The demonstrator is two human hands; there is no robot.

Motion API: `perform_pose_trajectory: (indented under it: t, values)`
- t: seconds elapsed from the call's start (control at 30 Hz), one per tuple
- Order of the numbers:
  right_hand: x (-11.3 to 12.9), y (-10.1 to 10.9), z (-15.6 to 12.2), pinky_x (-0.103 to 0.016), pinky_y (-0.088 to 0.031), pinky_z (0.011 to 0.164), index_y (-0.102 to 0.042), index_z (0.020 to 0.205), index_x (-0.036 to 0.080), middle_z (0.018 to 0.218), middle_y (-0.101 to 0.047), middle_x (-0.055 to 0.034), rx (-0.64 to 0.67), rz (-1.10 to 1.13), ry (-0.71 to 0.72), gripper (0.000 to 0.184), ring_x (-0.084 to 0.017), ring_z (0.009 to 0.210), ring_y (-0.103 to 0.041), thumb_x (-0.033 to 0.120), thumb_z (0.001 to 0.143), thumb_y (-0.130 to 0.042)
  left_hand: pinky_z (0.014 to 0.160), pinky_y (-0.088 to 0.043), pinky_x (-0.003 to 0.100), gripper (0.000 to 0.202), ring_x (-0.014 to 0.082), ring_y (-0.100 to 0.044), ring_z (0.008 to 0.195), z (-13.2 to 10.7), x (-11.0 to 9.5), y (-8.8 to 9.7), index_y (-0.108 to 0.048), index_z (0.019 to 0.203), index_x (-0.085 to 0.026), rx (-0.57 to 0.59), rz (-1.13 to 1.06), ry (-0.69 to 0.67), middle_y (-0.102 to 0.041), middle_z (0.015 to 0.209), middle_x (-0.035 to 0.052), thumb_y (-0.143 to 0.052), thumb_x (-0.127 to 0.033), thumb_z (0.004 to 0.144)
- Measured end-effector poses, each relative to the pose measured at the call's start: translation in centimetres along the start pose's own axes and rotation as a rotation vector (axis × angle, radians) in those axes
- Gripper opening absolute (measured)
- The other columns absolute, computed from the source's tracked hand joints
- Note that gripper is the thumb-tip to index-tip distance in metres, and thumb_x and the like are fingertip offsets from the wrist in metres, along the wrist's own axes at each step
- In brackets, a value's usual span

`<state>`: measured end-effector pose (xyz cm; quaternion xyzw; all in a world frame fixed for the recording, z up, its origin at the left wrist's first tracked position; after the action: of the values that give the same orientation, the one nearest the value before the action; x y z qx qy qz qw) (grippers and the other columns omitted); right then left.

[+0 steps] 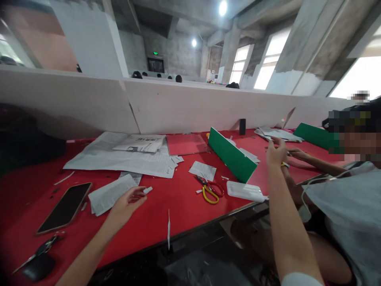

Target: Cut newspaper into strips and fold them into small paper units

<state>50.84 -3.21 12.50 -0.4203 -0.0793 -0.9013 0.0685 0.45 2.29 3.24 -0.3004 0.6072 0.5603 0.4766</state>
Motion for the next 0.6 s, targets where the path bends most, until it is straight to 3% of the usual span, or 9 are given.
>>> perform_pose_trajectory:
  t: [0.07, 0.17, 0.23, 0.3, 0.4, 0.5, 0.6]
  values:
    - [1.7, 0.0, -2.4, -0.027, -0.034, 0.044, -0.057, 0.086, 0.016, 0.072, -0.056, -0.0057, -0.019, 0.045, -0.003, 0.013, -0.01, 0.044, -0.044, 0.014, 0.075, -0.05, 0.07, -0.045, 0.03, 0.026, 0.0194, -0.062, 0.073, 0.2, -0.1, 1.4, -0.062, 0.09, -0.019, -0.019, 0.054, 0.008, -0.066, 0.074, 0.0023, -0.06, -0.032, 0.067]
    - [4.8, -1.4, -8.3, -0.025, -0.035, 0.046, -0.056, 0.09, 0.019, 0.063, -0.052, 0.0005, 0.18, 0.152, 0.149, 0.013, -0.011, 0.045, -0.044, 0.024, 0.081, -0.049, 0.072, -0.044, 0.031, 0.02, 0.0216, -0.063, 0.072, 0.4, 0.3, 3.5, -0.064, 0.085, -0.022, -0.07, 0.137, 0.042, -0.068, 0.069, 0.0015, -0.061, -0.029, 0.066]
    - [6.7, -3.6, -13.2, -0.024, -0.037, 0.048, -0.056, 0.094, 0.02, 0.064, -0.055, 0.0013, 0.483, 0.156, 0.208, 0.016, -0.011, 0.047, -0.046, 0.027, 0.084, -0.045, 0.072, -0.043, 0.031, 0.018, 0.0224, -0.064, 0.074, 0.4, 0.7, 4.3, -0.064, 0.085, -0.022, -0.079, 0.166, 0.055, -0.069, 0.071, 0.0022, -0.057, -0.026, 0.069]
    - [8.1, -6.5, -18.5, -0.025, -0.042, 0.056, -0.058, 0.095, 0.021, 0.072, -0.061, -0.0016, 0.894, 0.167, 0.265, 0.018, -0.013, 0.059, -0.055, 0.025, 0.085, -0.043, 0.071, -0.043, 0.031, 0.019, 0.0231, -0.064, 0.078, 0.3, 1.2, 4.2, -0.064, 0.086, -0.022, -0.1, 0.212, 0.058, -0.07, 0.079, 0.0041, -0.052, -0.024, 0.072]
    - [9.8, -11.2, -25.5, -0.029, -0.045, 0.07, -0.06, 0.099, 0.022, 0.095, -0.064, -0.0056, 1.257, 0.172, 0.403, 0.02, -0.016, 0.079, -0.059, 0.023, 0.084, -0.047, 0.072, -0.042, 0.031, 0.021, 0.0241, -0.062, 0.081, 0.0, 1.6, 3.2, -0.065, 0.088, -0.022, -0.126, 0.299, 0.052, -0.069, 0.086, 0.0061, -0.051, -0.024, 0.072]
    - [11.2, -14.9, -30.4, -0.032, -0.043, 0.077, -0.06, 0.104, 0.024, 0.101, -0.063, -0.0062, 1.366, 0.164, 0.497, 0.023, -0.019, 0.092, -0.056, 0.027, 0.082, -0.052, 0.072, -0.042, 0.032, 0.021, 0.0239, -0.061, 0.078, -0.2, 1.9, 2.3, -0.065, 0.089, -0.022, -0.086, 0.317, 0.044, -0.069, 0.082, 0.0066, -0.051, -0.025, 0.074]
    - [12.0, -17.2, -33.1, -0.031, -0.042, 0.075, -0.063, 0.098, 0.023, 0.093, -0.063, -0.0066, 1.395, 0.128, 0.558, 0.021, -0.02, 0.088, -0.055, 0.025, 0.077, -0.06, 0.075, -0.041, 0.033, 0.021, 0.0248, -0.061, 0.082, -0.4, 2.1, 2.0, -0.065, 0.089, -0.02, -0.07, 0.371, 0.018, -0.068, 0.086, 0.0087, -0.049, -0.022, 0.076]
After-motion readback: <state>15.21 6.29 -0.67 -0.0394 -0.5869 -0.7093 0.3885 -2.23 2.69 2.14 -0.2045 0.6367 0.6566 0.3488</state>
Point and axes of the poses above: each hand's wrist, its own z-axis towards the middle knuckle, its own y-axis out of the back of the hand, x = y × z, the point moved 1 cm from there along z, towards the middle knuckle
